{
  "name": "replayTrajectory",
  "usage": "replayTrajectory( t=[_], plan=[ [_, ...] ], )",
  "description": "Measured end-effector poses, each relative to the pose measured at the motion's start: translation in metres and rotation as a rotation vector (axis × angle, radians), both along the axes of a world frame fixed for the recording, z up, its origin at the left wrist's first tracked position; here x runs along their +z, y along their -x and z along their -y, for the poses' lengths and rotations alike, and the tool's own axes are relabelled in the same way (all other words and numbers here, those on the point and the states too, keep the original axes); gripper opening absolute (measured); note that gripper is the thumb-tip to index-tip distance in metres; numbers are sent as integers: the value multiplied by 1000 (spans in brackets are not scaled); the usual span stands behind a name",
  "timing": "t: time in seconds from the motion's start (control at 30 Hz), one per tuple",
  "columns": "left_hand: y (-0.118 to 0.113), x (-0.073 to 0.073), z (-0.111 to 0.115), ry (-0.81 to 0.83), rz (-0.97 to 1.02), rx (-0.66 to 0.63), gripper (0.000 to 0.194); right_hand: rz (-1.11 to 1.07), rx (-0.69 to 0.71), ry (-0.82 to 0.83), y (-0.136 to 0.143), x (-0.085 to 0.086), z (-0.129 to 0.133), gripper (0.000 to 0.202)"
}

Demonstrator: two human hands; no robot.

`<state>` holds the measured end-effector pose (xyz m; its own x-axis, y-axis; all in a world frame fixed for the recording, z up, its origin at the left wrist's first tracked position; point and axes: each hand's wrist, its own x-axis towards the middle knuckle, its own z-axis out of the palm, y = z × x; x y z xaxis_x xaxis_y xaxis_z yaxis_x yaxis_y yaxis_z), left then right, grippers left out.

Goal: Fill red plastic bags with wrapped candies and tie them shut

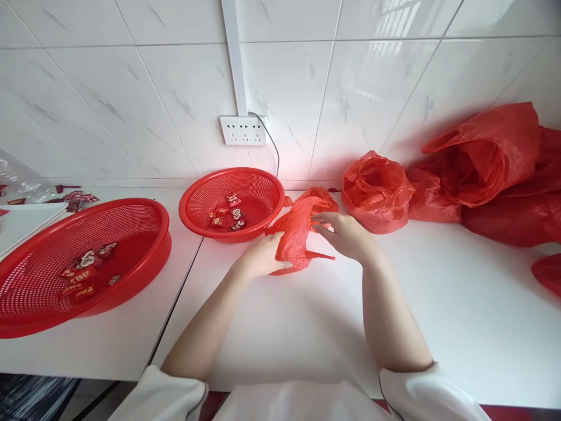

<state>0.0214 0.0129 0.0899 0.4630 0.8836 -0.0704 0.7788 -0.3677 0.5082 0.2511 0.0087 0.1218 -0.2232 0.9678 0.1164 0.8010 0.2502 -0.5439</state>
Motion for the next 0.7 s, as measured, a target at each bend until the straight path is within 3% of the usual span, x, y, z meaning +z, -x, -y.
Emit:
replayTrajectory(
  t=[0.1, 0.17, 0.23, 0.33, 0.4, 0.5, 0.57, 0.63, 0.7],
  plan=[
    [-5, -9, -9, -4, -126, 64, 14, 265, -94, 266, 2, -12, -9, 28],
    [-5, -10, -12, -7, -93, 59, 14, 275, -49, 342, 4, -17, -13, 25],
    [-3, -4, -11, 15, 39, 38, 20, 88, 59, 281, 7, -17, -13, 22],
    [3, 13, -2, 86, 211, 6, 21, -249, 188, 38, 14, -9, -7, 18],
    [7, 29, 7, 82, 242, -6, 19, -310, 254, -107, 18, -2, 0, 11],
    [15, 55, 22, -224, 370, 65, 9, -201, 411, -207, 23, 8, 14, 16],
    [19, 68, 33, -474, 474, 35, 7, -74, 481, -230, 28, 12, 26, 23],
    [20, 73, 44, -528, 524, -131, 15, 58, 509, -255, 37, 13, 37, 26],
    [16, 72, 52, -443, 509, -288, 20, 199, 534, -282, 48, 12, 45, 25]
  ],
)
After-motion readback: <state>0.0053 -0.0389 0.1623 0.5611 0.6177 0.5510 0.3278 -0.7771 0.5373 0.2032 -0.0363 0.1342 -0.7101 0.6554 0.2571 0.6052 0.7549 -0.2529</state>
